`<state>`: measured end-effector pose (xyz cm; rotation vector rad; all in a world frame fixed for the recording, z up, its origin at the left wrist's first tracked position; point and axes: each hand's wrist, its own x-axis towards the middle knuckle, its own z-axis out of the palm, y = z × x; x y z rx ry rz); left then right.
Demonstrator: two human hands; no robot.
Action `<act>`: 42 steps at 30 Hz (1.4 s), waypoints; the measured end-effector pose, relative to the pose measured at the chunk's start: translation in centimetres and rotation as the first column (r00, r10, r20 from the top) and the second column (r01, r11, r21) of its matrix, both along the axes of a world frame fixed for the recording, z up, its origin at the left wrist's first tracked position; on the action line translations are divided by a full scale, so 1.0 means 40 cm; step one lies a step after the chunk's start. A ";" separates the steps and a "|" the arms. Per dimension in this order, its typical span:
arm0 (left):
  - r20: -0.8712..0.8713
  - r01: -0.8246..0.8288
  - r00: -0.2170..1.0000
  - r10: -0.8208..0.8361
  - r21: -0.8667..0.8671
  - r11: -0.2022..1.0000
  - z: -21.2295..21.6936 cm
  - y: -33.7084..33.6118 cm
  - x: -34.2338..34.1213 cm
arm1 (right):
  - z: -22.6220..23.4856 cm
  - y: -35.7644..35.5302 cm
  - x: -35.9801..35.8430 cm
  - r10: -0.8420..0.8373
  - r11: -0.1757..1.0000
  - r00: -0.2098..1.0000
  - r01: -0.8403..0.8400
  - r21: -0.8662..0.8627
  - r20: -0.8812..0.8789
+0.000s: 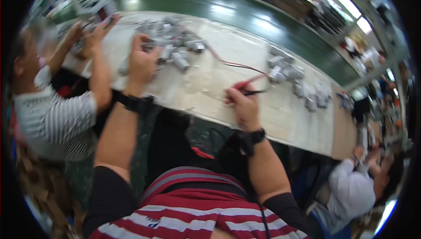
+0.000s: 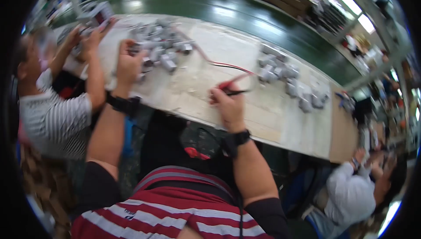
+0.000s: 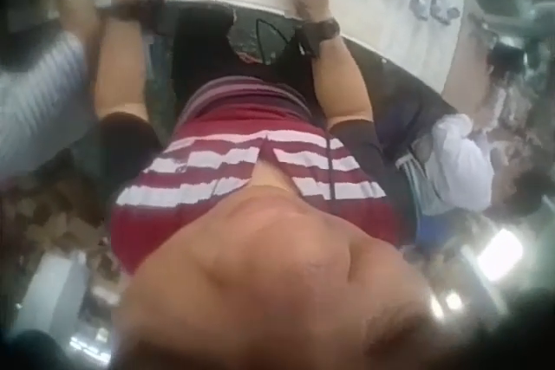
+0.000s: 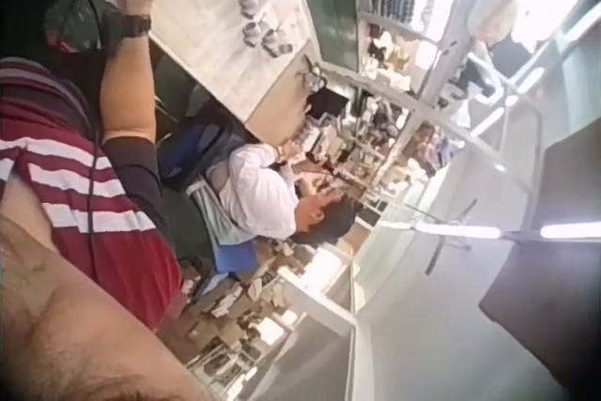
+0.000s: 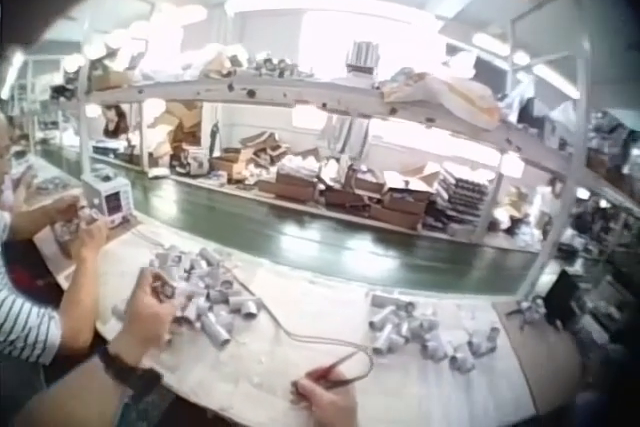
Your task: The person tests plastic pipe fittings by touching the internal components with a multimeter probe and placing them into a pile. After testing several fittings, the person moves the pile onto a conveyor belt.
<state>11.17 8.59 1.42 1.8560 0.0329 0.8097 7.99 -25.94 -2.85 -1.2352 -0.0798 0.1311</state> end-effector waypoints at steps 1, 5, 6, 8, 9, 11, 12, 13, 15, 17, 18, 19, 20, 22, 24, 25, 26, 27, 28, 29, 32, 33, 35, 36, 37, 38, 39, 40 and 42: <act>-0.037 -0.053 0.997 0.062 0.216 0.975 -0.018 0.062 0.052 | -0.003 0.013 0.004 0.020 0.999 1.000 -0.020 -0.045 0.001; 0.120 -0.118 0.992 0.041 0.743 0.659 0.029 0.114 0.119 | 0.020 0.028 -0.001 0.018 1.000 0.999 -0.018 0.014 -0.029; 0.028 -0.041 0.999 0.031 0.786 0.617 0.036 0.092 0.131 | 0.016 0.016 -0.003 0.015 1.000 1.000 -0.015 0.020 -0.024; -0.152 0.108 0.987 0.044 0.850 0.515 0.048 0.052 0.156 | 0.010 0.005 -0.002 0.027 0.999 1.000 -0.027 0.038 -0.015; -0.149 0.113 0.988 0.029 0.851 0.513 0.053 0.030 0.173 | 0.009 0.004 0.003 0.013 0.999 1.000 -0.012 0.039 -0.012; 0.147 -0.061 0.985 -0.092 0.790 0.610 0.083 -0.069 0.197 | 0.006 0.002 0.012 0.031 0.999 0.999 -0.031 0.043 -0.006; 0.097 0.062 0.977 -0.189 0.720 0.691 0.137 -0.186 0.177 | -0.001 -0.006 0.016 0.030 0.999 1.000 -0.030 0.036 -0.007; 0.061 0.195 0.952 -0.298 0.629 0.752 0.190 -0.317 0.151 | -0.010 -0.018 0.018 -0.005 1.000 1.000 0.005 0.016 -0.007; -0.114 0.424 0.877 -0.468 0.643 0.638 0.238 -0.506 0.124 | -0.030 -0.023 0.023 0.032 0.999 0.999 -0.031 0.038 -0.027; -0.249 0.595 0.760 -0.601 0.638 0.489 0.261 -0.628 0.165 | -0.023 -0.006 0.021 0.045 0.999 0.999 -0.045 0.003 0.008; -0.373 0.653 0.717 -0.589 0.655 0.380 0.248 -0.669 0.205 | -0.026 0.010 0.017 0.044 0.998 0.999 -0.044 0.033 0.012; -0.491 0.705 0.668 -0.559 0.658 0.265 0.235 -0.713 0.250 | -0.030 0.013 0.017 0.042 0.997 0.999 -0.043 0.064 0.016; -0.611 0.754 0.616 -0.497 0.640 0.148 0.222 -0.743 0.287 | -0.029 0.021 0.016 0.054 0.997 0.998 -0.056 0.059 0.023; -0.683 0.788 0.578 -0.447 0.610 0.087 0.227 -0.792 0.333 | -0.017 0.019 0.001 0.046 0.997 0.998 -0.048 0.054 0.031; -0.817 0.849 0.506 -0.276 0.529 -0.010 0.228 -0.838 0.369 | -0.014 0.010 0.000 0.044 0.999 0.998 -0.043 -0.026 0.039; -0.818 0.849 0.501 -0.282 0.528 -0.023 0.221 -0.860 0.380 | -0.013 0.005 0.005 0.049 0.997 0.998 -0.047 -0.064 0.040; -0.812 0.850 0.502 -0.297 0.526 -0.002 0.211 -0.876 0.387 | -0.006 0.003 0.009 0.044 0.997 0.998 -0.042 -0.060 0.037; -0.806 0.852 0.504 -0.311 0.524 0.022 0.198 -0.888 0.394 | -0.001 -0.001 0.011 0.052 0.996 0.998 -0.050 -0.074 0.027; -0.801 0.854 0.505 -0.323 0.519 0.047 0.183 -0.899 0.399 | 0.003 -0.007 0.008 0.062 0.994 0.998 -0.061 -0.087 0.015; -0.804 0.857 0.500 -0.321 0.514 0.048 0.162 -0.902 0.413 | 0.005 -0.007 0.007 0.074 0.992 0.997 -0.073 -0.102 0.003; -0.762 0.809 0.555 -0.333 0.588 0.002 0.102 -0.894 0.474 | 0.004 0.011 0.009 0.074 0.993 0.997 -0.072 -0.096 0.015; -0.768 0.812 0.554 -0.322 0.584 0.005 0.106 -0.886 0.473 | 0.002 0.025 0.007 0.075 0.994 0.997 -0.073 -0.087 0.026; -0.797 0.808 0.554 -0.242 0.584 -0.076 0.112 -0.871 0.467 | -0.007 0.030 0.008 0.068 0.987 0.996 -0.059 -0.147 0.053; -0.812 0.810 0.555 -0.179 0.577 -0.109 0.122 -0.841 0.458 | -0.010 0.039 0.006 0.064 0.978 0.994 -0.045 -0.203 0.087; -0.790 0.801 0.560 -0.251 0.593 -0.081 0.126 -0.814 0.464 | -0.012 0.035 0.005 0.079 0.962 0.990 -0.046 -0.270 0.114; -0.766 0.795 0.560 -0.315 0.604 -0.053 0.140 -0.786 0.459 | -0.007 0.026 0.003 0.098 0.943 0.986 -0.048 -0.329 0.136; -0.752 0.786 0.579 -0.315 0.617 -0.030 0.164 -0.749 0.461 | -0.002 0.024 -0.005 0.071 0.914 0.974 0.023 -0.404 0.215; -0.738 0.777 0.591 -0.325 0.629 -0.016 0.215 -0.726 0.437 | 0.006 0.013 -0.010 0.035 0.875 0.955 0.112 -0.471 0.294; -0.729 0.813 0.581 -0.362 0.541 0.213 0.310 -0.643 0.364 | 0.009 0.010 -0.011 0.043 0.935 0.988 0.014 -0.355 0.151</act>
